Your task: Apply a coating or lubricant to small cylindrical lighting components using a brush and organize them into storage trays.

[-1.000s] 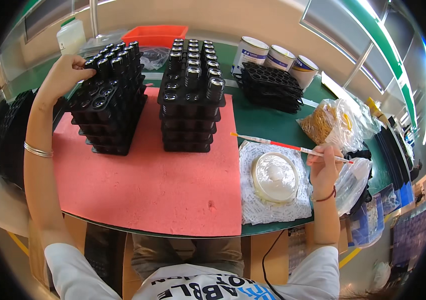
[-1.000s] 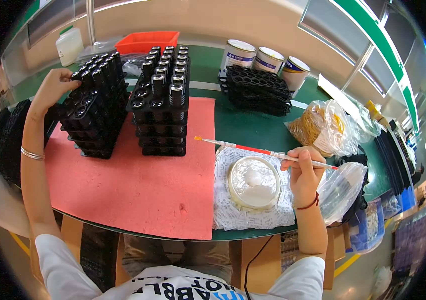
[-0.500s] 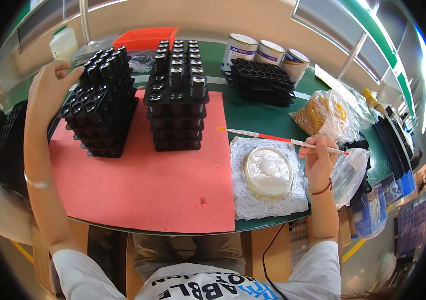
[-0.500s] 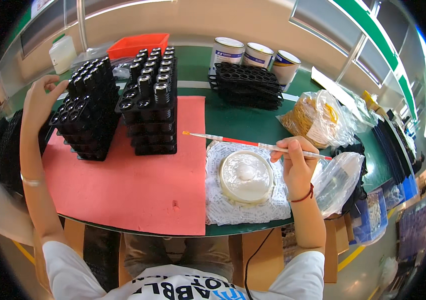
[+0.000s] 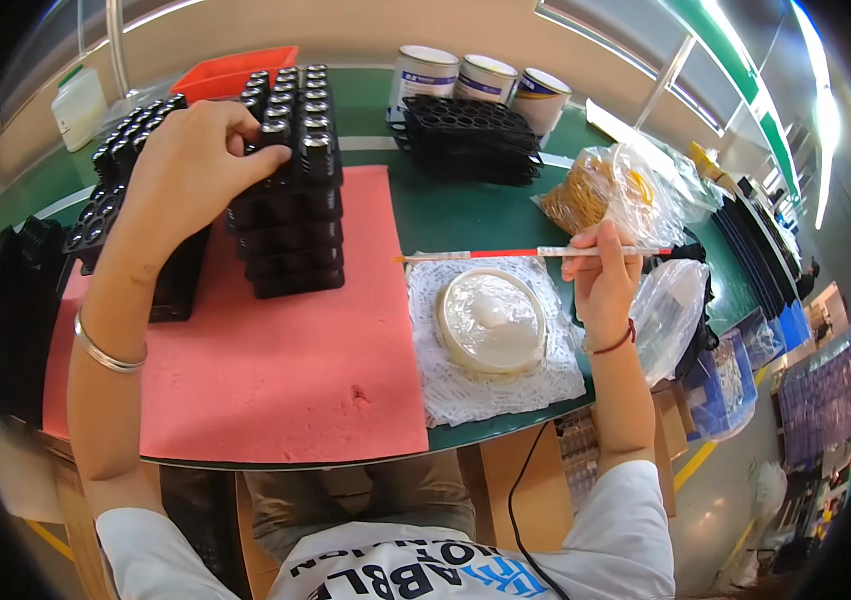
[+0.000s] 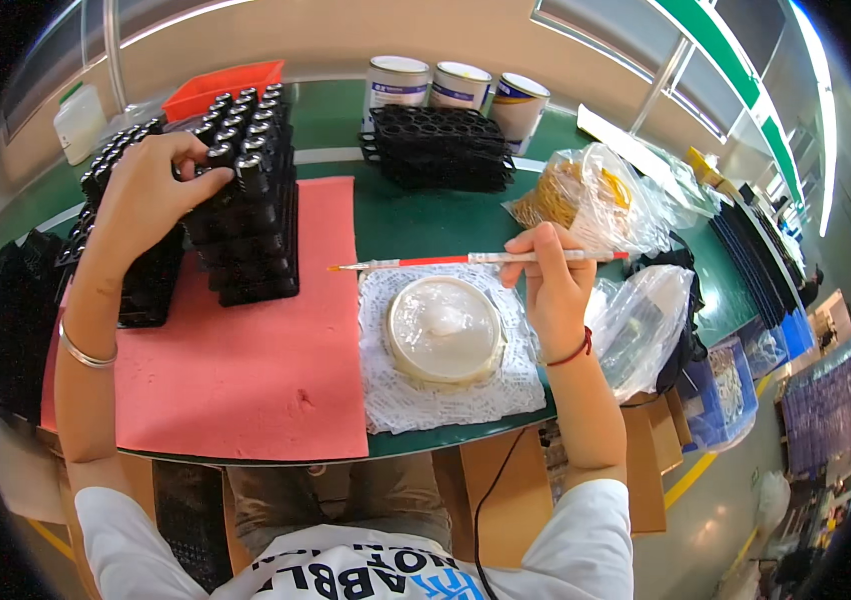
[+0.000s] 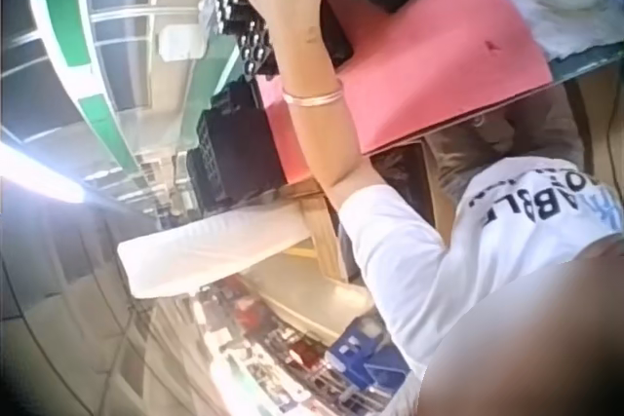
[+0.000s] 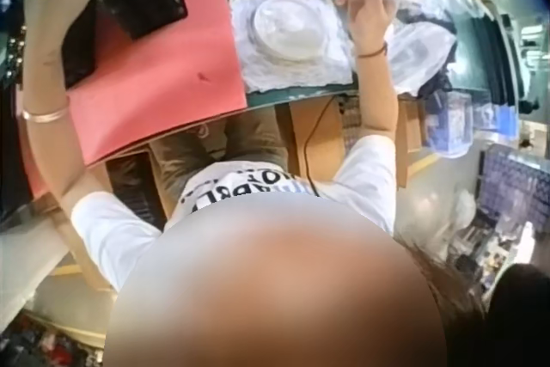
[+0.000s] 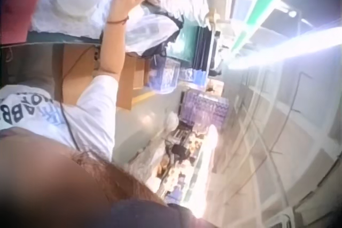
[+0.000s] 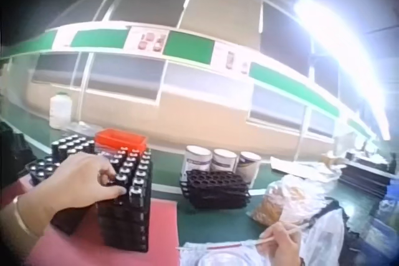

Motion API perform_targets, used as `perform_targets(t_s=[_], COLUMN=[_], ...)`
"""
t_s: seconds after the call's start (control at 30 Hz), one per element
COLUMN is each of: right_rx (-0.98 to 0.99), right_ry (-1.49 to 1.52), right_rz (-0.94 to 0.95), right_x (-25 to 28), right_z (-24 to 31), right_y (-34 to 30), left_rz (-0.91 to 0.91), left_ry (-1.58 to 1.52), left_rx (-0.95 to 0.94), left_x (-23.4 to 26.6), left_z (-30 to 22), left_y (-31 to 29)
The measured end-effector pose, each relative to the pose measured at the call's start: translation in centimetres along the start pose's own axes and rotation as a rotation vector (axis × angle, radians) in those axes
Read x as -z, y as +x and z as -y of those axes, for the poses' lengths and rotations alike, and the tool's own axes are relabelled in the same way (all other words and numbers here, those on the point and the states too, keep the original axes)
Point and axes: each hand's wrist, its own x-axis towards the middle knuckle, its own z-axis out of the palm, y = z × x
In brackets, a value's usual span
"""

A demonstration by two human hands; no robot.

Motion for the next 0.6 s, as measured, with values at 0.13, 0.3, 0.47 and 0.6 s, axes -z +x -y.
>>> perform_targets(t_s=[0.13, 0.3, 0.47, 0.6], right_rx=[0.053, 0.261, 0.581, 0.561], right_ry=[0.040, -0.015, -0.119, -0.205], right_rz=[-0.018, -0.154, -0.021, 0.027], right_x=[0.1, 1.1, 1.8, -0.3], right_z=[-0.3, 0.7, 1.5, 2.2], right_y=[0.3, 0.3, -0.5, -0.9], left_rz=[-0.034, -0.337, 0.053, 0.206], left_ry=[0.003, -0.125, -0.317, -0.403], left_rx=[-0.069, -0.176, -0.459, -0.400], left_x=[-0.3, 0.9, -3.4, -6.4], left_z=[0.1, -2.4, -4.2, -2.4], left_y=[-0.1, -4.0, -8.6, -10.7])
